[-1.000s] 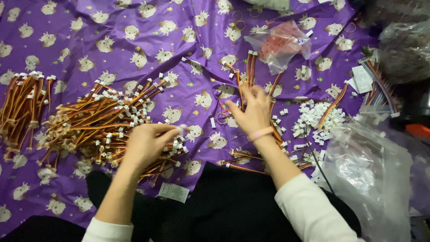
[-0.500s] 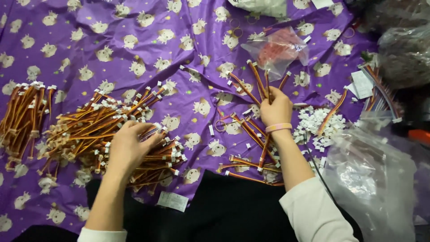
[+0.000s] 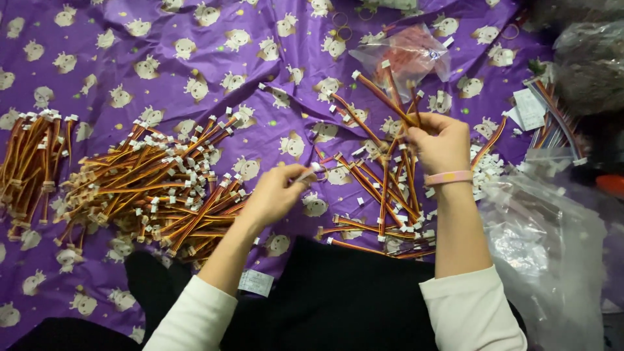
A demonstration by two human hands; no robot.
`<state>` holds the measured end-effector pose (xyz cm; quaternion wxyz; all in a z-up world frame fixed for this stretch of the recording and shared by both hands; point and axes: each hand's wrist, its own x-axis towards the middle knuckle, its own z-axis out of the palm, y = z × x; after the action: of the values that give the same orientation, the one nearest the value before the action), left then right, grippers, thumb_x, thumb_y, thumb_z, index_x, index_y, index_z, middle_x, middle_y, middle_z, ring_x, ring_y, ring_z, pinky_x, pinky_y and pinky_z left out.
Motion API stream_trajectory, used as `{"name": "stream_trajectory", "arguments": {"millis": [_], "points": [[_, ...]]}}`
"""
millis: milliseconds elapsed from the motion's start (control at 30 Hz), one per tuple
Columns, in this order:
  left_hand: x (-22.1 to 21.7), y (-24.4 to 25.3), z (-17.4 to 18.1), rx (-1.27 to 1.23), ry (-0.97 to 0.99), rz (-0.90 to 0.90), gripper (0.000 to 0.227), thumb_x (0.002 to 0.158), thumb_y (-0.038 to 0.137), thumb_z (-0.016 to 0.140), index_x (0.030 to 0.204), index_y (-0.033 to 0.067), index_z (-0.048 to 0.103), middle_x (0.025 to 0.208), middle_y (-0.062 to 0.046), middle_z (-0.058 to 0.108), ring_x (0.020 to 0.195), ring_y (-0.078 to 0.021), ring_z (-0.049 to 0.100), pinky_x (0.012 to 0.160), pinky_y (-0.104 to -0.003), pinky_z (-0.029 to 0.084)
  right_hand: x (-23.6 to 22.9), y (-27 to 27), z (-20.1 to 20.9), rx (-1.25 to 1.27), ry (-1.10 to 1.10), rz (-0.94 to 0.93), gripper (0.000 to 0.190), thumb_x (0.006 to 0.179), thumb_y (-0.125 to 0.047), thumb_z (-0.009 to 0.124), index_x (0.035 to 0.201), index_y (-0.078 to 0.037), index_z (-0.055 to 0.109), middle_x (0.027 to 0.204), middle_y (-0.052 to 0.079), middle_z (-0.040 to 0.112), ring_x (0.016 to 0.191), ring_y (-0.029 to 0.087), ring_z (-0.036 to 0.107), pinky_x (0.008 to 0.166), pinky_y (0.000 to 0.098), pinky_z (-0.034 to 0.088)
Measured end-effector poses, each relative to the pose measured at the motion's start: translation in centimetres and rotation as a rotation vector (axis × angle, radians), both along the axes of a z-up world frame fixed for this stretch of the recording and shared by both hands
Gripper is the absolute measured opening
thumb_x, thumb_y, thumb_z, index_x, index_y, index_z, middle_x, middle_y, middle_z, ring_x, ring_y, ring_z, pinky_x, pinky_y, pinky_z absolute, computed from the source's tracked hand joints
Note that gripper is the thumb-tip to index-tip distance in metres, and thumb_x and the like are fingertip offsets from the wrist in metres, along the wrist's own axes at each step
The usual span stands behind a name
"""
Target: The person is sorting and bagging bundles of electronic wire harnesses while sitting on the floor.
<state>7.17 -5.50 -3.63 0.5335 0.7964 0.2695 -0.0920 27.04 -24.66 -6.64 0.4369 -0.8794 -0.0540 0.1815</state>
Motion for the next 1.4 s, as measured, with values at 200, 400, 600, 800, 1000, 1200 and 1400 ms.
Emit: {"name": "stream_trajectory", "arguments": {"millis": [200,400,600,800,1000,1200,1400], "points": [[-1.1,-1.2,-4.0,0.204,0.064,-0.05,0.023,0.075,0.03,0.066,0.094,0.0174,0.071,0.086,-0.01,0.068,0.087,-0.0348,0.064,0.073,-0.043,0.049,1.0,-1.2,-1.7,-0.283,-0.038,0.129,0.023,0.077,-0.016,0.065,0.096,-0.027,0.072,0.084,-0.003,0.069,0.092,0.021,0.065,0.08,0.0332,0.047],[-1.6,-1.4,-3.9,0.269,0.01,-0.063,0.023,0.073,0.026,0.068,0.093,0.0157,0.071,0.083,-0.009,0.066,0.083,-0.0337,0.064,0.071,-0.041,0.049,1.3,-1.4,-1.6,-0.415,-0.035,0.199,0.022,0.078,-0.02,0.064,0.097,-0.029,0.071,0.088,0.001,0.07,0.099,0.027,0.062,0.085,0.0407,0.047],[-1.6,-3.7,-4.6,0.302,-0.053,-0.189,0.023,0.075,0.023,0.066,0.094,0.0122,0.069,0.083,-0.012,0.065,0.084,-0.0352,0.063,0.072,-0.042,0.049,0.6,-2.1,0.9,-0.458,-0.03,0.262,0.023,0.084,-0.023,0.057,0.101,-0.031,0.07,0.095,0.004,0.069,0.105,0.032,0.058,0.09,0.0449,0.045],[-0.9,-5.3,-3.6,0.871,-0.27,-0.266,0.046,0.064,0.03,0.079,0.105,0.017,0.063,0.098,-0.009,0.057,0.093,-0.0316,0.057,0.075,-0.042,0.044,0.0,-5.9,3.4,-0.367,-0.168,0.299,0.023,0.085,-0.022,0.062,0.107,-0.024,0.07,0.098,0.009,0.068,0.104,0.034,0.058,0.088,0.0476,0.045],[-0.8,-10.1,-8.7,0.926,-0.48,-0.645,0.047,0.063,0.04,0.074,0.097,0.0136,0.057,0.089,-0.006,0.054,0.087,-0.0249,0.054,0.076,-0.039,0.038,-4.6,-7.4,8.2,-0.347,-0.089,0.347,0.03,0.087,-0.014,0.056,0.113,-0.006,0.067,0.101,0.018,0.067,0.09,0.032,0.06,0.076,0.0438,0.047],[2.5,-6.4,-9.8,0.933,-0.537,-0.568,0.013,0.074,0.025,0.065,0.076,0.0147,0.058,0.072,-0.005,0.058,0.073,-0.0267,0.06,0.063,-0.04,0.043,-11.9,-9.3,7.2,-0.507,0.153,0.641,0.03,0.088,-0.023,0.05,0.104,-0.008,0.07,0.099,0.021,0.069,0.099,0.041,0.062,0.089,0.0515,0.046],[3.4,-3.0,-2.4,0.379,-0.031,-0.626,0.019,0.084,0.027,0.058,0.096,0.0132,0.063,0.09,-0.015,0.069,0.091,-0.0409,0.063,0.075,-0.052,0.048,-14.7,-9.7,7.4,-0.423,0.009,1.044,0.025,0.085,-0.034,0.053,0.095,-0.023,0.074,0.094,0.008,0.07,0.092,0.036,0.063,0.079,0.0457,0.05]]}}
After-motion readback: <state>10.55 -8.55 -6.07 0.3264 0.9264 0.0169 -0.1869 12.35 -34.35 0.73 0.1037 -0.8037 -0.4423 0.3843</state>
